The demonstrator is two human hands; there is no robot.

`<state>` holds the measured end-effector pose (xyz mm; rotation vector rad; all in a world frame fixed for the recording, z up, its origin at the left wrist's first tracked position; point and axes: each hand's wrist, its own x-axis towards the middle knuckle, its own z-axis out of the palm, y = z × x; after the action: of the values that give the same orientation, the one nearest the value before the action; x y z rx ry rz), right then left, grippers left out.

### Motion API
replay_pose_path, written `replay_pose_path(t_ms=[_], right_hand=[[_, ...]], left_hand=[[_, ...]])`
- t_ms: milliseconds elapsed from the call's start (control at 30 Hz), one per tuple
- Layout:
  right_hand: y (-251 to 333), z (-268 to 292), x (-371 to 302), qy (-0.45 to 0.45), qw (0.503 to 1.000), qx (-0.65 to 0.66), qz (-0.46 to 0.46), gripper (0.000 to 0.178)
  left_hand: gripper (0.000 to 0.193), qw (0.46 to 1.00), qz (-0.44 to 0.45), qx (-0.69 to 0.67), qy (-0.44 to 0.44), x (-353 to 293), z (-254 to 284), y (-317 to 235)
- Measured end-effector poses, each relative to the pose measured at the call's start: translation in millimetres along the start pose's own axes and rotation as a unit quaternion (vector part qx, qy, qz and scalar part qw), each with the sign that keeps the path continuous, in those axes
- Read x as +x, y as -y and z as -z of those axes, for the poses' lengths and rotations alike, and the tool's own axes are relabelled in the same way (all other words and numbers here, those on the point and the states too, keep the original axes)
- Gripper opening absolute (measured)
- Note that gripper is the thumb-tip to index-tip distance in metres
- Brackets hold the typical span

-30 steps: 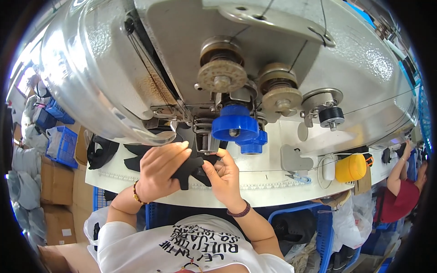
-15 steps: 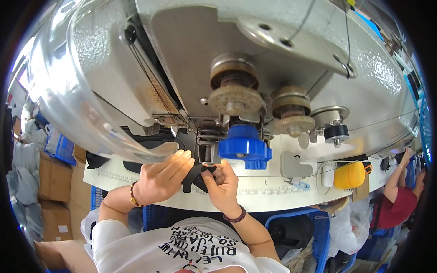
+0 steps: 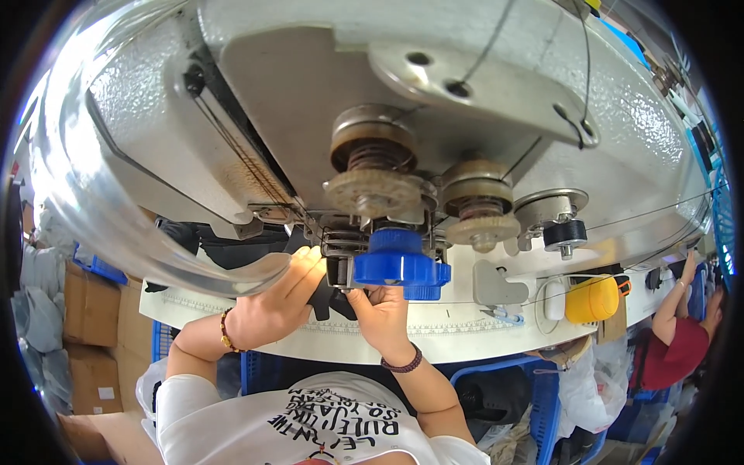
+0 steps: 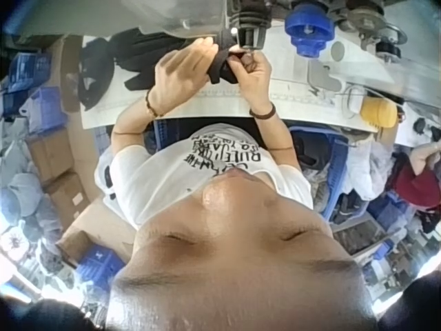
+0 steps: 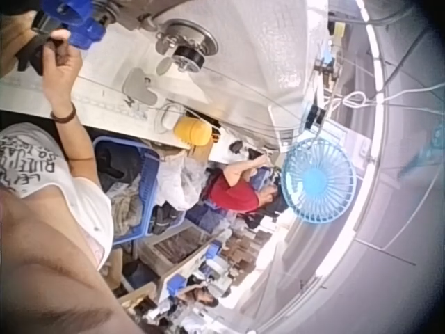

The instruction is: Stitching black fabric components for shoes using an industrial sewing machine.

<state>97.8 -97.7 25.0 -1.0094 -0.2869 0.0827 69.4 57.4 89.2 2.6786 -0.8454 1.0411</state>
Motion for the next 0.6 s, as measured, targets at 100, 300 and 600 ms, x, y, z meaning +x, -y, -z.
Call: replay_pose_path(t_ms=[100,300,600], right_hand=[[7,1,-3,0.019,1.0,-0.001,-0.011,0.024],[11,6,-6,0.081,0.996,-0.026,-0.03,0.038],[5,5,-10,0.075,0.996,0.021,-0.036,0.034]], left_hand=[[0.035,0.985,0.109,-0.134,-0.012,-1,8,0],[0.038,0.958,0.158,-0.233,-0.052,-9,5,-3],[0.032,0.999,0.031,-0.011,-0.012,-19,-6,-15]])
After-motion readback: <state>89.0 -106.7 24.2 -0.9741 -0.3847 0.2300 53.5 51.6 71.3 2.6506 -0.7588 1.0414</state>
